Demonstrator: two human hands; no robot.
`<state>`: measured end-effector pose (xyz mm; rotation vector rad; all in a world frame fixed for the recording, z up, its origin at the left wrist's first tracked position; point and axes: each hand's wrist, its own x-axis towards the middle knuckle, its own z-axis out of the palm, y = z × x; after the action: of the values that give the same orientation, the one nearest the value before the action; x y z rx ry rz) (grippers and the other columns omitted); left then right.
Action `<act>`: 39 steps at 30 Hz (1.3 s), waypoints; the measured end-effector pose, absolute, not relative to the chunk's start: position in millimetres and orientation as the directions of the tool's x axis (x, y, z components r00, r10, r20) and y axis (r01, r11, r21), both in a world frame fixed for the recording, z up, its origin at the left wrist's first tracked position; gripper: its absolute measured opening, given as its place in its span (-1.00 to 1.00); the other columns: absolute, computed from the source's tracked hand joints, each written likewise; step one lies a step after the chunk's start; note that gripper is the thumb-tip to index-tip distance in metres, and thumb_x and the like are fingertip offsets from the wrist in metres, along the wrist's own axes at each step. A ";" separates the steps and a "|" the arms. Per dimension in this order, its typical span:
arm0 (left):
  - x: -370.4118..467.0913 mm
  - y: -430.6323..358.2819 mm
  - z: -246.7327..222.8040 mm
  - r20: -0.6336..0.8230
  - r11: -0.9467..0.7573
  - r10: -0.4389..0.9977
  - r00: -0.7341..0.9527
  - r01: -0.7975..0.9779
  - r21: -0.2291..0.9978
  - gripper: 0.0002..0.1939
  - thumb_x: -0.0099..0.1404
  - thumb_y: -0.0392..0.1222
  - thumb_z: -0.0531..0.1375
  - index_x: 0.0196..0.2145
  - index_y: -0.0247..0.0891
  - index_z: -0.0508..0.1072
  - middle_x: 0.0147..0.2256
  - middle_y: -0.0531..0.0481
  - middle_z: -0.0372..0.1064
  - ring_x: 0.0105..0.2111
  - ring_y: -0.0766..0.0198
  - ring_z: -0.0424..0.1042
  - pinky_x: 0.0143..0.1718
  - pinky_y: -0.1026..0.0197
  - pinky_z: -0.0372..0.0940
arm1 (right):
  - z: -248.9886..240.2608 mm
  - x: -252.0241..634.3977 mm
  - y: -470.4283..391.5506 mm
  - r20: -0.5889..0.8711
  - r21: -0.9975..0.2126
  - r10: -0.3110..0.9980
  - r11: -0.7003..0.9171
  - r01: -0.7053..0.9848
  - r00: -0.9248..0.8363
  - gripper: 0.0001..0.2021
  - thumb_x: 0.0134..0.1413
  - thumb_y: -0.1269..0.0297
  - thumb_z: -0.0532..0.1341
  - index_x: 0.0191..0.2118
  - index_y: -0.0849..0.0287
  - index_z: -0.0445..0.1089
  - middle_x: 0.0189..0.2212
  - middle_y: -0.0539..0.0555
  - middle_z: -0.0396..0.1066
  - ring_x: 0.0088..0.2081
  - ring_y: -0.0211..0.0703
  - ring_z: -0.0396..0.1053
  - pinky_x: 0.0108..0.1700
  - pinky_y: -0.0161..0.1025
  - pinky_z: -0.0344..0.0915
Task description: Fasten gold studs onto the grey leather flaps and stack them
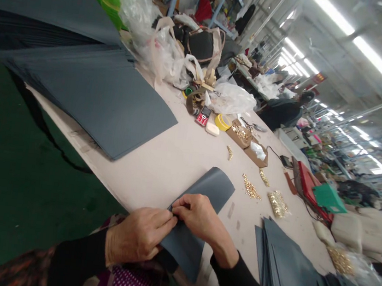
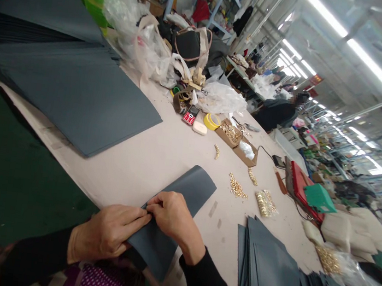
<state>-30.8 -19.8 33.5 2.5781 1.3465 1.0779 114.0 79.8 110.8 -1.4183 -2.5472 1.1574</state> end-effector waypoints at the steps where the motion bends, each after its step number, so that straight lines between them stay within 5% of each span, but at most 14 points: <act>1: -30.8 -19.8 34.7 0.559 -0.618 0.738 0.377 0.711 0.337 -0.58 0.10 -0.38 0.02 -0.07 -0.45 0.40 -0.32 -0.16 0.45 -0.34 0.11 0.47 -0.35 0.11 0.44 | 111.6 112.5 80.6 -0.340 -0.596 0.733 0.316 0.738 -0.589 -0.86 -0.02 0.45 0.23 -0.42 0.19 0.56 -0.55 -0.02 0.50 -0.49 -0.30 0.36 -0.39 -0.39 0.20; 23: -32.5 -16.6 39.2 0.562 -0.625 0.735 0.378 0.698 0.348 -0.61 0.15 -0.36 0.04 -0.07 -0.43 0.43 -0.27 -0.20 0.49 -0.31 0.10 0.50 -0.35 0.13 0.43 | 118.1 97.1 103.1 -0.644 -0.439 0.663 0.087 0.894 -0.381 -0.94 -0.11 0.40 0.31 -0.52 0.21 0.46 -0.71 -0.07 0.35 -0.63 -0.31 0.33 -0.58 -0.41 0.16; 29: -35.9 -19.2 28.8 0.612 -0.607 0.713 0.342 0.737 0.296 -0.54 0.14 -0.38 0.03 0.00 -0.26 0.42 -0.16 -0.06 0.51 -0.32 0.20 0.52 -0.31 0.21 0.38 | 114.9 124.4 79.8 -0.300 -0.511 0.848 0.244 0.824 -0.437 -0.79 -0.05 0.15 0.38 -0.33 0.17 0.49 -0.46 -0.01 0.48 -0.42 -0.22 0.42 -0.37 -0.34 0.30; 33: -36.1 -17.5 5.9 0.573 -0.590 0.743 0.345 0.741 0.319 -0.47 0.18 -0.33 0.03 0.12 -0.11 0.35 -0.02 0.01 0.45 -0.26 0.25 0.54 -0.33 0.30 0.37 | 113.6 164.1 57.4 0.061 -0.400 0.982 0.188 0.897 -0.178 -0.51 0.02 0.14 0.34 0.07 0.22 0.36 0.00 0.23 0.39 0.05 0.07 0.32 0.09 -0.04 0.25; 36: -23.1 -18.1 0.6 0.560 -0.623 0.730 0.392 0.718 0.309 -0.43 0.19 -0.33 0.04 0.15 -0.06 0.32 0.02 0.03 0.43 -0.22 0.27 0.54 -0.32 0.34 0.39 | 108.2 192.8 45.7 0.035 -0.577 0.999 0.049 0.815 -0.035 -0.30 -0.02 0.19 0.36 0.24 0.18 0.16 0.11 0.22 0.32 0.11 0.04 0.27 0.16 -0.04 0.21; 39: 0.5 -21.5 15.4 0.551 -0.667 0.723 0.417 0.627 0.401 -0.47 0.20 -0.26 0.13 0.14 -0.02 0.35 0.07 0.03 0.40 -0.14 0.23 0.53 -0.26 0.37 0.41 | 107.9 222.8 43.8 -0.027 -0.744 1.000 -0.023 0.668 0.004 -0.34 -0.02 0.33 0.30 0.24 0.10 0.18 -0.01 0.10 0.42 -0.04 -0.09 0.39 0.02 -0.17 0.31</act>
<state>0.5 -21.5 15.4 2.5301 1.2133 1.0856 222.8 43.8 107.9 -1.7453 -1.7172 0.7945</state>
